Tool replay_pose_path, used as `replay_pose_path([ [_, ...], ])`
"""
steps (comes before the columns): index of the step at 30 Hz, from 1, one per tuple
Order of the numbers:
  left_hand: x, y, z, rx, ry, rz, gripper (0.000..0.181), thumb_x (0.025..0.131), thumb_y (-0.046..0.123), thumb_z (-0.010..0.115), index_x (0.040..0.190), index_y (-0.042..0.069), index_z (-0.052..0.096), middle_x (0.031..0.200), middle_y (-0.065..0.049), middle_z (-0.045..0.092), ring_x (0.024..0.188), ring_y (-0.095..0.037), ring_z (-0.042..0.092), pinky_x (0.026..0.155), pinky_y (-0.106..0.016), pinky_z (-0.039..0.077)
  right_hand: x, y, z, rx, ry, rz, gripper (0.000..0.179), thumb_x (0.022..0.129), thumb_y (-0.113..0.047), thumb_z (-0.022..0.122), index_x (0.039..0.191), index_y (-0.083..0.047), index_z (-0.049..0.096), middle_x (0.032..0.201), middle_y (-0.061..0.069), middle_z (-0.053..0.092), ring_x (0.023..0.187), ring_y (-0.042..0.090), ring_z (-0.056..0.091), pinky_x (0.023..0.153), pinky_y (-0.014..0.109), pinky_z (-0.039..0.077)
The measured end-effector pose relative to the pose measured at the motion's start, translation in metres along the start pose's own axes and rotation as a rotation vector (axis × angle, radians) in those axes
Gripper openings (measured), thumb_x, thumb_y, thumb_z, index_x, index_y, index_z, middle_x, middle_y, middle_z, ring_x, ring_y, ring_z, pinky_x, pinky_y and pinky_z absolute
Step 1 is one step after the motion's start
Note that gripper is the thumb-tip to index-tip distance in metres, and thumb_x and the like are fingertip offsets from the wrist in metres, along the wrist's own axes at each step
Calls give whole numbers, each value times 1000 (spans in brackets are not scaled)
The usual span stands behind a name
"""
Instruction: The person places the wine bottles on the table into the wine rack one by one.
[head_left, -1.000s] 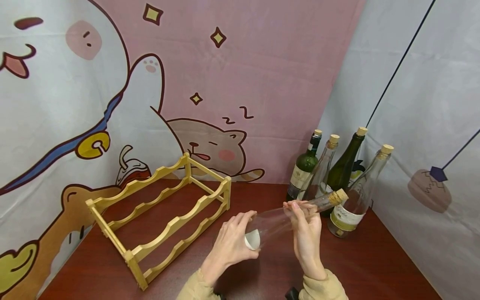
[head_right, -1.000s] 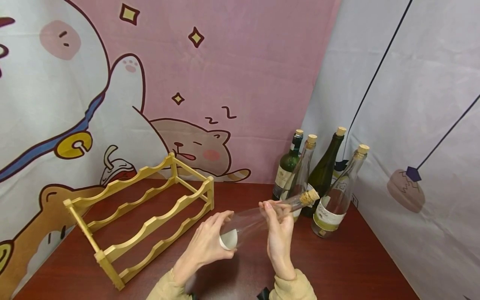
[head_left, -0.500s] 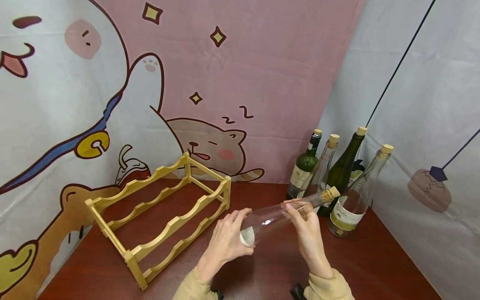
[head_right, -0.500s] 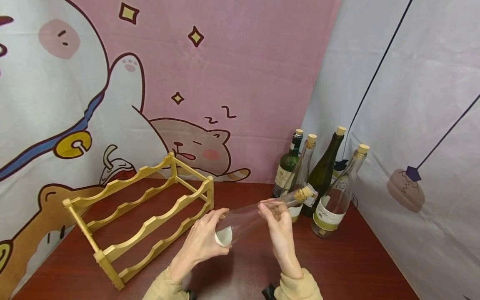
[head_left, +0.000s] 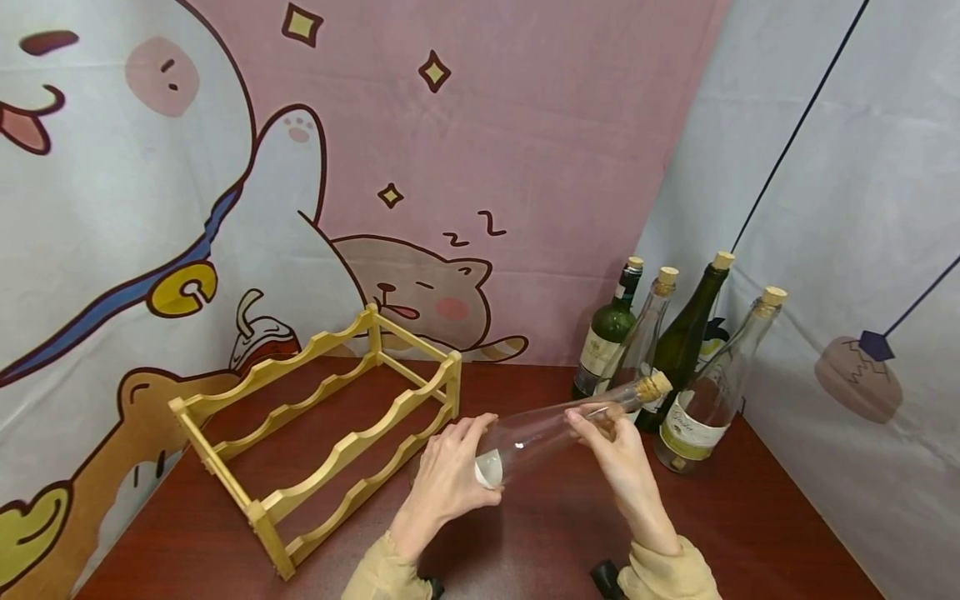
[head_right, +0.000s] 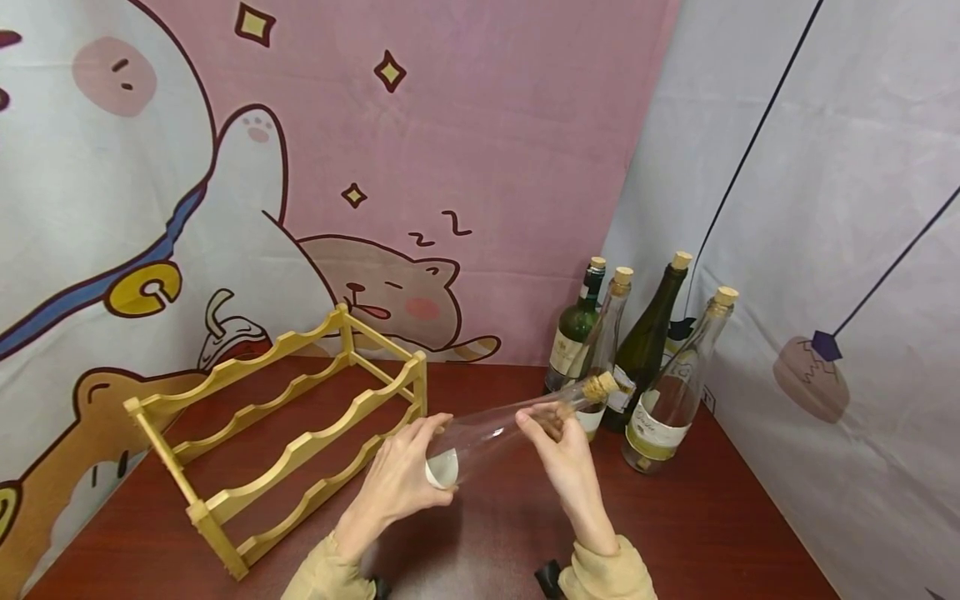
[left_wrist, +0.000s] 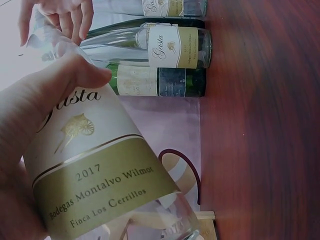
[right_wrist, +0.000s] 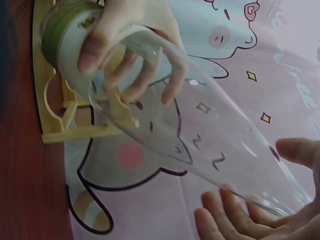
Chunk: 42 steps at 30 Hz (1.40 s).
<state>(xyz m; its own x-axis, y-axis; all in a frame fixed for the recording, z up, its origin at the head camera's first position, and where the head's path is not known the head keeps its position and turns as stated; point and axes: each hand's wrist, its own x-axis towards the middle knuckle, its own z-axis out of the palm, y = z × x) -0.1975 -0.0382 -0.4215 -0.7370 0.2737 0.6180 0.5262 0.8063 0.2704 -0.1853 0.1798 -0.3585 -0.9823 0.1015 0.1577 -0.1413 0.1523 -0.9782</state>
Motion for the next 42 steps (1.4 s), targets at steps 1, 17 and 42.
replay_pose_path([
  [1,0,0,0,4,1,-1,95,42,45,89,126,21,52,106,2,65,87,-17,63,71,-35,50,0,0,-2,-30,-6,4,25,90,-11,61,109,2,53,86,-12,65,79,1,63,75,21,52],
  [17,0,-6,-1,34,27,3,96,41,43,90,126,21,52,105,-2,65,87,-21,64,70,-39,49,-6,-10,-36,-592,-21,-143,23,85,-33,69,97,-13,69,90,2,72,76,-3,61,70,19,49],
  [42,0,-8,-1,69,6,-1,95,41,40,90,125,22,51,107,-3,65,91,-25,64,71,-44,49,2,-6,-45,-1007,115,-1145,40,95,-40,49,100,-4,67,98,9,67,93,30,58,82,43,44],
])
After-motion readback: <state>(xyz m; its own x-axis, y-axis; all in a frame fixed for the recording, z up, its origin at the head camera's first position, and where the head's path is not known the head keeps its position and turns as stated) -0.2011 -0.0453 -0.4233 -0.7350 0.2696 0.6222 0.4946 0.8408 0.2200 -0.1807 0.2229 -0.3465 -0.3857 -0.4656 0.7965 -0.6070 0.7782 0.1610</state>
